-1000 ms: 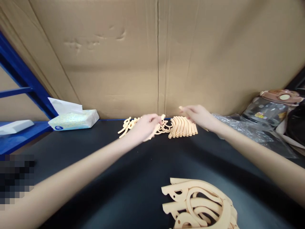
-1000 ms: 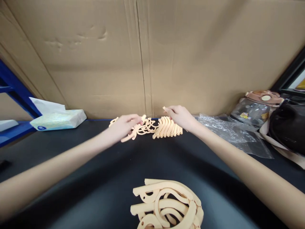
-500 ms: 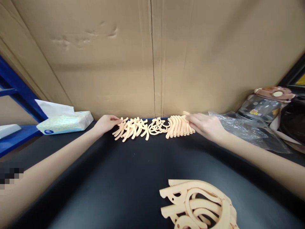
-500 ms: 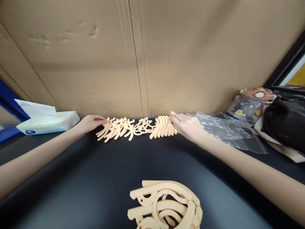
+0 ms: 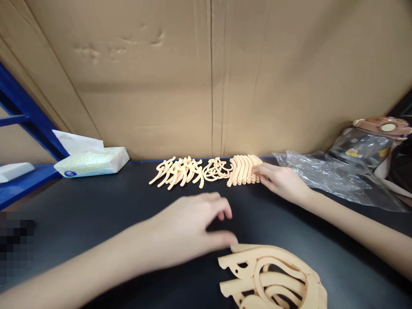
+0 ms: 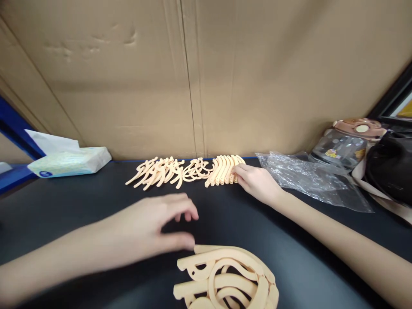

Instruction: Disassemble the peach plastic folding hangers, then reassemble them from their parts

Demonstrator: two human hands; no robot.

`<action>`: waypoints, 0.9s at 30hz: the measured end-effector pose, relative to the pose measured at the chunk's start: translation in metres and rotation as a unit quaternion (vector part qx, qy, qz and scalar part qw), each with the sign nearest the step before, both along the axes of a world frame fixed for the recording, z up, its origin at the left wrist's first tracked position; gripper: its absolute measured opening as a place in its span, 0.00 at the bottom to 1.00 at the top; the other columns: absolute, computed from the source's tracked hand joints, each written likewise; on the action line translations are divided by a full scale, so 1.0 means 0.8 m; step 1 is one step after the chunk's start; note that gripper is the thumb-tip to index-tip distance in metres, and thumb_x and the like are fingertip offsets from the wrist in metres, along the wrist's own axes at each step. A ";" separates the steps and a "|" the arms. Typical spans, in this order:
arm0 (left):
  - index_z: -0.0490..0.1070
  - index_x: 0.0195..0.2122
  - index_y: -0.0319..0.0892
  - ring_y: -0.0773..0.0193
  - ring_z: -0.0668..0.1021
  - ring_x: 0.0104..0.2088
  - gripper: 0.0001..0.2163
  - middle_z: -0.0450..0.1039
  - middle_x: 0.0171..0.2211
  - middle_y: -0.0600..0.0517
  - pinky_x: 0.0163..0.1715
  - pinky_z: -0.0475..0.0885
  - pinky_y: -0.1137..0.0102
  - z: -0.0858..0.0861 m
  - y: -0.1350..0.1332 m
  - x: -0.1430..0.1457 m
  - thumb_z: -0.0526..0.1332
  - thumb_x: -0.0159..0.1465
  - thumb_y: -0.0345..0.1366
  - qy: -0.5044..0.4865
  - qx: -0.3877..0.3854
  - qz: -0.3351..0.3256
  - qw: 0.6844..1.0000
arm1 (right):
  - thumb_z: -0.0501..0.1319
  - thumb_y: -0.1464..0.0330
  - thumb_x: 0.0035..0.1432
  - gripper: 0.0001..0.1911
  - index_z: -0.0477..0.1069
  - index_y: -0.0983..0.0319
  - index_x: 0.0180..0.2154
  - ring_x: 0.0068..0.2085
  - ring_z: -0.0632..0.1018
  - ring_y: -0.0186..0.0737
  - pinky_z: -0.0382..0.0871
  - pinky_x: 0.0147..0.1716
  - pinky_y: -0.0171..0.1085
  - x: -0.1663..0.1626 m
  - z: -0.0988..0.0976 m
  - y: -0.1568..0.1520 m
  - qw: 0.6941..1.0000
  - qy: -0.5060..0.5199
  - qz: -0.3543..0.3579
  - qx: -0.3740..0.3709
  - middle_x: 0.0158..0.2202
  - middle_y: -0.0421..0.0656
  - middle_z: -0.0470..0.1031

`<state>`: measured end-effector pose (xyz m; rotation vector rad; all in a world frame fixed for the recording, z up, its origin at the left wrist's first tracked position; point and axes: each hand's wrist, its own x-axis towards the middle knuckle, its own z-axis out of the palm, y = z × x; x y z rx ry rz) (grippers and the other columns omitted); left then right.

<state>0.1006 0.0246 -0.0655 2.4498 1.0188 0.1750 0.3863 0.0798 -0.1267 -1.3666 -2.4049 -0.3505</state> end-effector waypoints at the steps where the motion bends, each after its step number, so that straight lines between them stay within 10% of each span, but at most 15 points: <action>1: 0.69 0.42 0.50 0.62 0.74 0.35 0.16 0.71 0.38 0.55 0.31 0.63 0.71 -0.001 -0.012 0.005 0.61 0.57 0.52 0.020 -0.008 -0.022 1.000 | 0.48 0.72 0.62 0.14 0.70 0.62 0.44 0.43 0.77 0.43 0.70 0.37 0.39 0.000 0.002 -0.001 1.000 0.002 -0.001 0.003 0.47 0.48 0.74; 6: 0.69 0.40 0.49 0.63 0.73 0.32 0.13 0.70 0.36 0.56 0.27 0.59 0.71 -0.012 -0.027 0.015 0.65 0.56 0.46 0.071 -0.034 -0.034 0.996 | 0.50 0.68 0.63 0.12 0.72 0.61 0.41 0.44 0.74 0.42 0.68 0.40 0.39 -0.015 0.035 -0.033 0.998 0.057 -0.001 -0.017 0.43 0.46 0.74; 10: 0.69 0.42 0.51 0.66 0.72 0.29 0.07 0.71 0.33 0.58 0.28 0.59 0.71 -0.021 -0.019 0.013 0.59 0.61 0.37 0.055 -0.062 -0.015 0.996 | 0.57 0.60 0.60 0.10 0.73 0.57 0.39 0.32 0.74 0.34 0.65 0.31 0.33 -0.042 0.066 -0.081 0.965 0.076 0.087 -0.234 0.32 0.38 0.75; 17: 0.70 0.40 0.48 0.67 0.70 0.29 0.09 0.68 0.27 0.58 0.25 0.61 0.74 -0.013 0.005 0.006 0.58 0.62 0.44 -0.068 -0.201 0.041 0.976 | 0.56 0.61 0.61 0.10 0.74 0.57 0.36 0.26 0.71 0.31 0.60 0.25 0.30 -0.070 0.055 -0.103 0.912 0.165 0.111 -0.359 0.26 0.36 0.73; 27: 0.71 0.31 0.40 0.64 0.77 0.37 0.05 0.74 0.33 0.51 0.42 0.71 0.68 -0.007 0.032 0.024 0.64 0.56 0.34 -0.404 -0.349 0.170 0.829 | 0.51 0.60 0.64 0.15 0.71 0.61 0.37 0.24 0.71 0.32 0.61 0.23 0.31 -0.084 0.070 -0.061 0.925 0.279 0.075 -0.248 0.26 0.39 0.73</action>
